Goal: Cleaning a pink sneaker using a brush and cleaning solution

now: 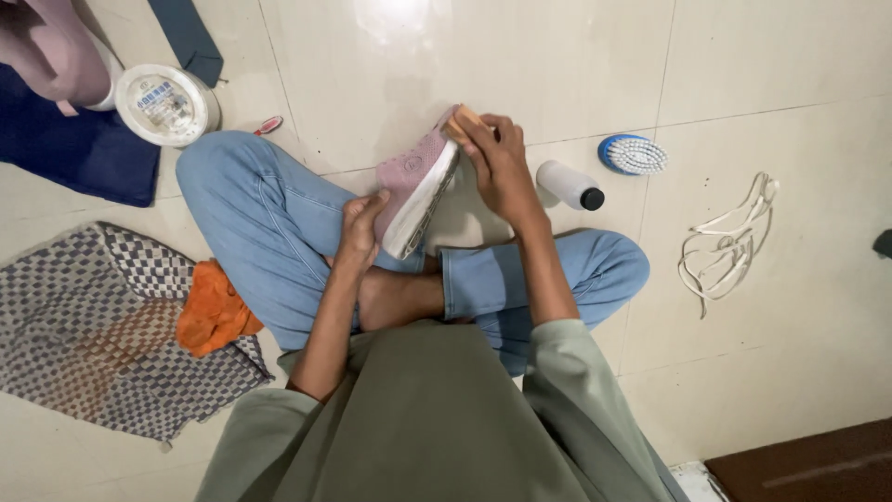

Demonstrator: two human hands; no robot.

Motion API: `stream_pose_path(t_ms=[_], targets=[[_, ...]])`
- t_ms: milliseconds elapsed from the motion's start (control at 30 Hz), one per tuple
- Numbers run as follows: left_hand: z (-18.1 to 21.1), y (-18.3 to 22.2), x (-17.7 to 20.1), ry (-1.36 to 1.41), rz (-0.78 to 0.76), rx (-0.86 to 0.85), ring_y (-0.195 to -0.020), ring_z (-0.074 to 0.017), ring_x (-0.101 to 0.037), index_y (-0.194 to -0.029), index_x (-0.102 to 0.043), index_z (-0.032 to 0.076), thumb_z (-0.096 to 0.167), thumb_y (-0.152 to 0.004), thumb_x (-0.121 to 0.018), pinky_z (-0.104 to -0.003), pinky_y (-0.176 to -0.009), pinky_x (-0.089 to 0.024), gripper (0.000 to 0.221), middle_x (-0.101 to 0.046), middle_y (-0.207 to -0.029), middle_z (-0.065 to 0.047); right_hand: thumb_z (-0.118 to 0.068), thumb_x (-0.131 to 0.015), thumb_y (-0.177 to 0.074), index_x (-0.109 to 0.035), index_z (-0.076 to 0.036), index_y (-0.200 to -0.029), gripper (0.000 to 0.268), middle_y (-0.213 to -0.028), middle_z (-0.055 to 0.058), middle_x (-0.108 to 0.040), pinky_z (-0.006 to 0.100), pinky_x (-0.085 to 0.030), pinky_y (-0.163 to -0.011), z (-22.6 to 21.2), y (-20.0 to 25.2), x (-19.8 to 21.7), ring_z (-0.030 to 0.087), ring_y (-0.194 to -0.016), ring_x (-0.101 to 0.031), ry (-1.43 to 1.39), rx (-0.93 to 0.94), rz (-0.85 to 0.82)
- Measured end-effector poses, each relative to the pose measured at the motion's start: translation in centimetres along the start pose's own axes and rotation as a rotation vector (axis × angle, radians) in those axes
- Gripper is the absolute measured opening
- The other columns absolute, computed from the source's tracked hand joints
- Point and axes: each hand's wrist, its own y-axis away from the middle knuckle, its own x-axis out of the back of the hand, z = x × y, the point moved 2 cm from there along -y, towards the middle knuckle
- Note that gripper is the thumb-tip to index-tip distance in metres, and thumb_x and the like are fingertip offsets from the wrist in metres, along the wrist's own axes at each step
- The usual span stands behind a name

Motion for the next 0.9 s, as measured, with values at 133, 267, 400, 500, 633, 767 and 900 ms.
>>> stream_pose_path(t_ms=[133, 267, 400, 500, 633, 767, 900], targets=[[-0.5, -0.4, 0.3, 0.010, -0.003, -0.002, -0.045, -0.0137, -0.061, -0.064, -0.063, 0.010, 0.019, -0.089, -0.077, -0.023, -0.047, -0.046, 0.031, -0.061, -0.055, -0.003, -0.023, -0.050, -0.109, -0.058, -0.023, -0.146, 0.038, -0.127, 0.018, -0.054, 0.052, -0.047, -0.097, -2.5, 3.2, -0.5, 0.044, -0.110, -0.053, 0.030, 0.076, -0.012], [-2.6, -2.2, 2.2, -0.039, -0.029, -0.015, -0.046, -0.0126, -0.061, -0.065, -0.063, 0.012, 0.022, -0.090, -0.077, -0.022, -0.047, -0.044, 0.031, -0.060, -0.055, -0.002, -0.029, -0.053, -0.107, -0.061, -0.028, -0.144, 0.037, -0.131, 0.013, -0.052, 0.048, -0.045, -0.096, -3.7, 5.2, -1.3, 0.039, -0.113, -0.052, 0.047, 0.071, -0.032], [-4.9, -4.4, 4.2, -0.120, -0.083, -0.038, -0.048, -0.0134, -0.063, -0.067, -0.066, 0.009, 0.025, -0.092, -0.077, -0.023, -0.049, -0.045, 0.031, -0.061, -0.056, -0.002, -0.031, -0.054, -0.107, -0.062, -0.029, -0.141, 0.035, -0.130, 0.013, -0.053, 0.049, -0.045, -0.093, -3.0, 4.1, -0.3, 0.039, -0.113, -0.052, 0.142, 0.067, -0.045], [-2.5, -2.6, 2.5, -0.125, -0.107, -0.047, -0.048, -0.0117, -0.062, -0.066, -0.065, 0.011, 0.028, -0.092, -0.074, -0.023, -0.048, -0.044, 0.032, -0.060, -0.055, -0.001, -0.026, -0.058, -0.106, -0.064, -0.026, -0.138, 0.033, -0.129, 0.013, -0.053, 0.047, -0.044, -0.092, -2.7, 2.3, -0.4, 0.039, -0.113, -0.051, 0.184, 0.027, 0.005], [-1.4, -1.6, 1.4, -0.105, -0.097, -0.057, -0.050, -0.0119, -0.064, -0.068, -0.066, 0.010, 0.028, -0.092, -0.073, -0.023, -0.050, -0.047, 0.031, -0.062, -0.055, -0.002, -0.025, -0.057, -0.107, -0.062, -0.025, -0.141, 0.034, -0.128, 0.013, -0.053, 0.047, -0.044, -0.092, -3.1, 2.4, -1.3, 0.037, -0.113, -0.052, 0.205, 0.016, 0.040], [0.7, 0.1, -0.7, -0.106, -0.049, -0.051, -0.046, -0.0085, -0.058, -0.064, -0.063, 0.012, 0.027, -0.091, -0.072, -0.021, -0.047, -0.041, 0.032, -0.058, -0.052, 0.000, -0.020, -0.063, -0.100, -0.064, -0.024, -0.139, 0.038, -0.129, 0.022, -0.054, 0.054, -0.045, -0.091, -7.0, 5.7, -1.5, 0.047, -0.112, -0.052, 0.178, 0.057, 0.009], [3.3, 2.3, -2.8, -0.126, -0.039, -0.096, -0.047, -0.0062, -0.055, -0.063, -0.060, 0.013, 0.026, -0.089, -0.073, -0.020, -0.046, -0.037, 0.031, -0.055, -0.053, 0.003, -0.029, -0.054, -0.106, -0.059, -0.030, -0.146, 0.040, -0.134, 0.014, -0.052, 0.046, -0.045, -0.096, -7.7, 9.0, -3.6, 0.037, -0.116, -0.052, 0.112, 0.044, -0.023]])
